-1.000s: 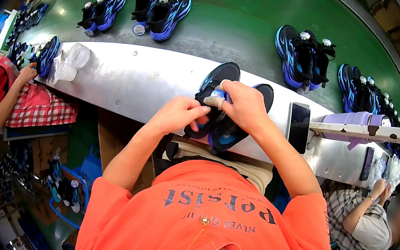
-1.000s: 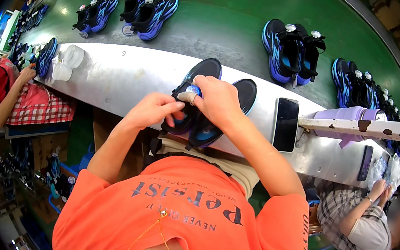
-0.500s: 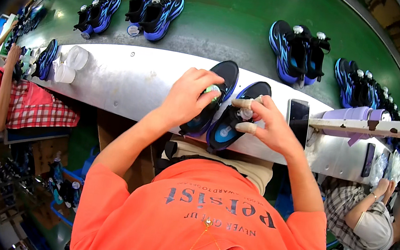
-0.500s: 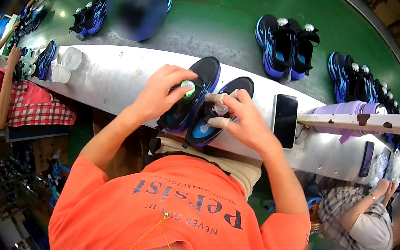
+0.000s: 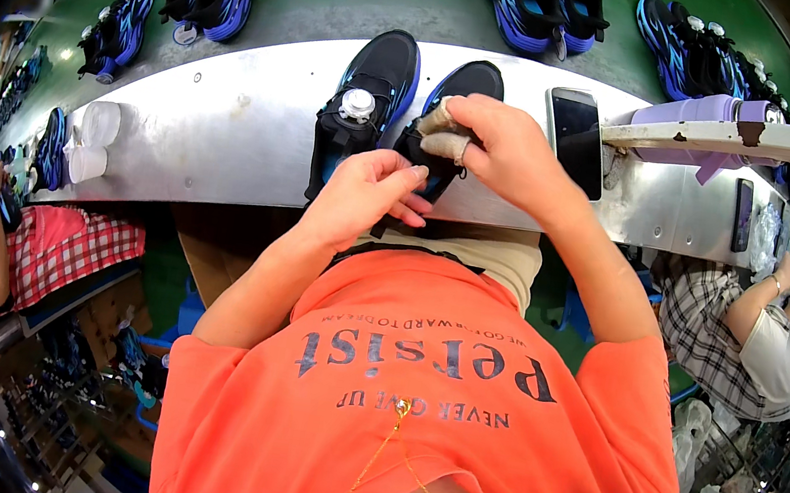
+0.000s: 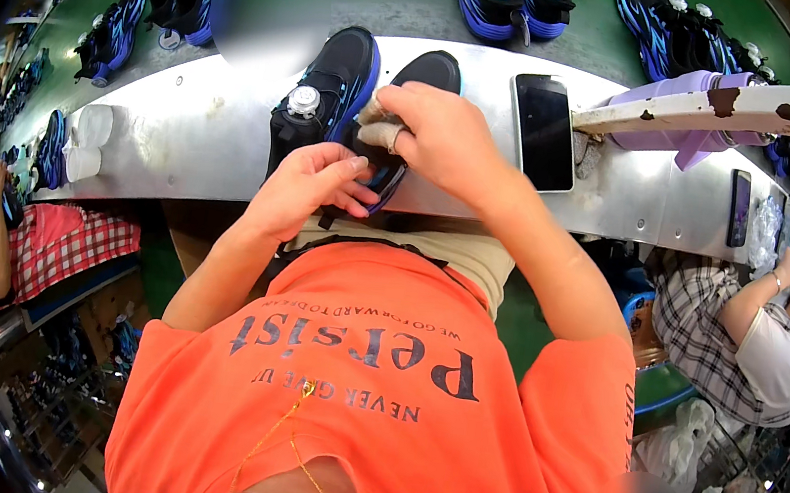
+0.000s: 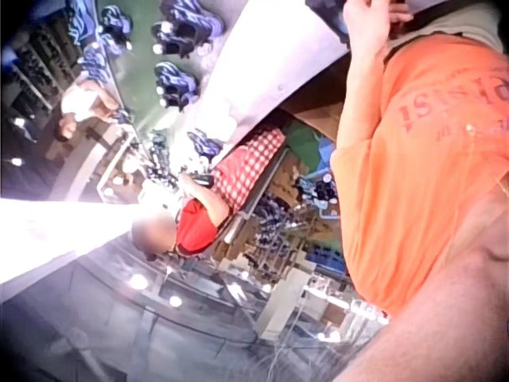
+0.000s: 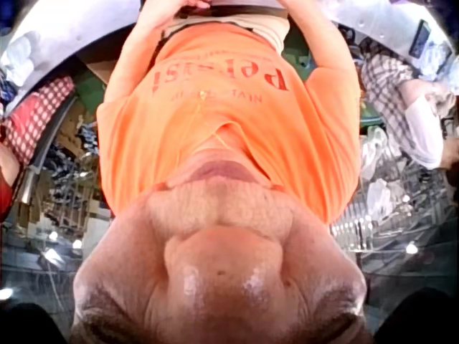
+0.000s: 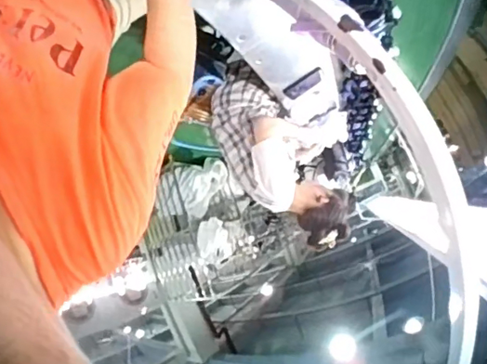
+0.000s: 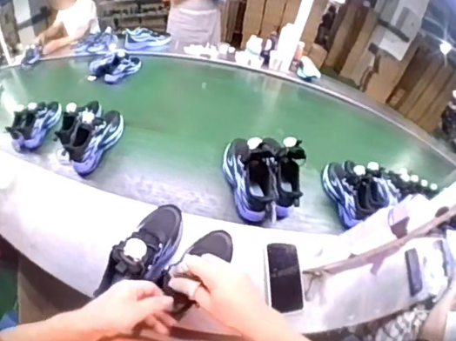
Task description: The person wipes the dials and surfaces of blue and black shoes with a small cloth before placing them back onto a conveyor belt.
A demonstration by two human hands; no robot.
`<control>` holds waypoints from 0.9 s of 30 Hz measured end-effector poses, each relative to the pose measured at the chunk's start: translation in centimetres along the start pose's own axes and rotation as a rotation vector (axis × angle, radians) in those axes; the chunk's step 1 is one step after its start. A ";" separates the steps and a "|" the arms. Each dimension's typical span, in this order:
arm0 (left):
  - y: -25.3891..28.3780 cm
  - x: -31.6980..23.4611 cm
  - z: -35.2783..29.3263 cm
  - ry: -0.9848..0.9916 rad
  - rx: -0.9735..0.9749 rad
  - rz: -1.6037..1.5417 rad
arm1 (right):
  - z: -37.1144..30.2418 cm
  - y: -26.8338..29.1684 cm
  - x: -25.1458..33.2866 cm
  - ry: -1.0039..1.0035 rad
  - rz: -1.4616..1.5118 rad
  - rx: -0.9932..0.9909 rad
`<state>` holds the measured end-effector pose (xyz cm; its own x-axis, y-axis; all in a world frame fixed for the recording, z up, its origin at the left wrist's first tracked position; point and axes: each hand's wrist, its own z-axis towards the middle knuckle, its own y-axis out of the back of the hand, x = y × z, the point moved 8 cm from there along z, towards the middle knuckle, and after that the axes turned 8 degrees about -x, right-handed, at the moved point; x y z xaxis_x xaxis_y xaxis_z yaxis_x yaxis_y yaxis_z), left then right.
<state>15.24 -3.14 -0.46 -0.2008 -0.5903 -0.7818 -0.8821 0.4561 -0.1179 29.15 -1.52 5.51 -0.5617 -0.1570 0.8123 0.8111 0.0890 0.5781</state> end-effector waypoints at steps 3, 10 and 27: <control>-0.8 -0.9 0.7 0.028 0.071 -0.085 | 0.3 0.8 0.6 -0.003 0.036 0.059; -2.2 0.0 1.4 -0.078 -0.034 -0.174 | -0.2 1.3 -0.9 0.088 -0.252 -0.251; -2.3 0.6 0.4 0.063 -0.029 -0.219 | 1.2 0.4 -0.4 0.052 0.086 0.048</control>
<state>17.34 -4.26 -0.88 -0.0285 -0.7143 -0.6992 -0.9192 0.2936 -0.2625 29.48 -0.25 5.54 -0.4797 -0.1978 0.8548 0.8466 0.1516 0.5102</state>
